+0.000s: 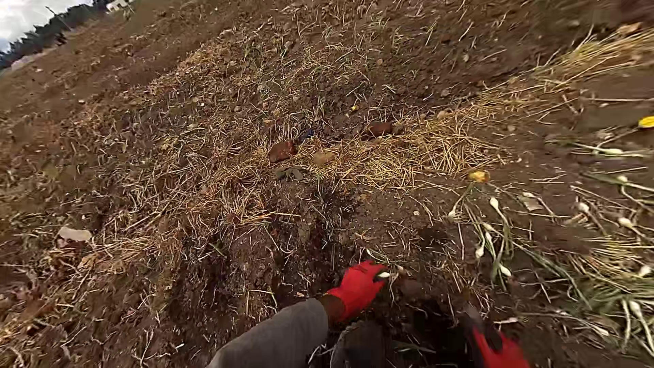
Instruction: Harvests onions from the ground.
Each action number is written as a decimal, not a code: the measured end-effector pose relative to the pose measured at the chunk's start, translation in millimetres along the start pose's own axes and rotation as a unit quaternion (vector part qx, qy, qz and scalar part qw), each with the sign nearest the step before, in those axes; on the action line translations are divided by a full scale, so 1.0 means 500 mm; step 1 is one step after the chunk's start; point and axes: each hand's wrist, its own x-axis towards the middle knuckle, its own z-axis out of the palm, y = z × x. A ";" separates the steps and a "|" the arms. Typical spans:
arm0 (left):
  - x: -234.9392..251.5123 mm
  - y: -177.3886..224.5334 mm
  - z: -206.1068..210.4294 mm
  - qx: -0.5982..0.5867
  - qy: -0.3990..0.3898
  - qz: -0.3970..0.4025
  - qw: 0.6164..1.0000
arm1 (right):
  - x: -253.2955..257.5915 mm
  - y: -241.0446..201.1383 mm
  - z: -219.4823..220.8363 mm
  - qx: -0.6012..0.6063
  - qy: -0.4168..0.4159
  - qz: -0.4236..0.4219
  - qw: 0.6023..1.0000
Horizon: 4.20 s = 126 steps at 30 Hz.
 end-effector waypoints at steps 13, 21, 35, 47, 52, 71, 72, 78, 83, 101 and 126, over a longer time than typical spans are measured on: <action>0.066 0.093 -0.029 0.071 0.164 0.046 0.983 | -0.037 -0.015 0.024 0.075 0.068 0.010 0.995; 0.077 0.035 -0.016 0.279 -0.006 -0.067 0.958 | -0.026 -0.007 0.012 0.078 0.031 0.035 0.996; 0.071 0.062 -0.203 0.106 0.094 0.063 0.988 | -0.023 -0.005 0.002 0.102 0.014 0.019 0.994; 0.074 0.024 -0.116 0.099 -0.016 0.012 0.995 | -0.079 -0.234 -0.217 0.325 0.058 -0.145 0.933; 0.068 0.064 -0.156 0.097 0.033 0.075 0.992 | -0.125 -0.391 -0.284 0.159 0.165 -0.298 0.927; 0.101 0.062 -0.125 0.105 0.021 0.018 0.994 | 0.057 -0.253 -0.077 0.069 0.011 -0.056 0.996; 0.084 0.049 -0.126 0.082 0.027 0.025 0.996 | 0.030 -0.299 -0.129 0.112 0.033 -0.093 0.989; 0.064 0.029 -0.181 0.146 0.119 0.058 0.980 | 0.104 -0.420 -0.286 0.269 -0.140 -0.492 0.816; 0.178 0.132 -0.225 0.313 0.096 0.093 0.940 | 0.209 -0.370 0.075 0.121 0.038 -0.138 0.982; 0.158 -0.002 -0.058 0.202 -0.028 0.089 0.975 | 0.154 -0.257 -0.027 -0.026 0.063 -0.073 0.995; 0.062 -0.062 -0.144 0.169 -0.128 -0.179 0.961 | 0.206 -0.282 -0.049 -0.041 -0.053 -0.035 0.997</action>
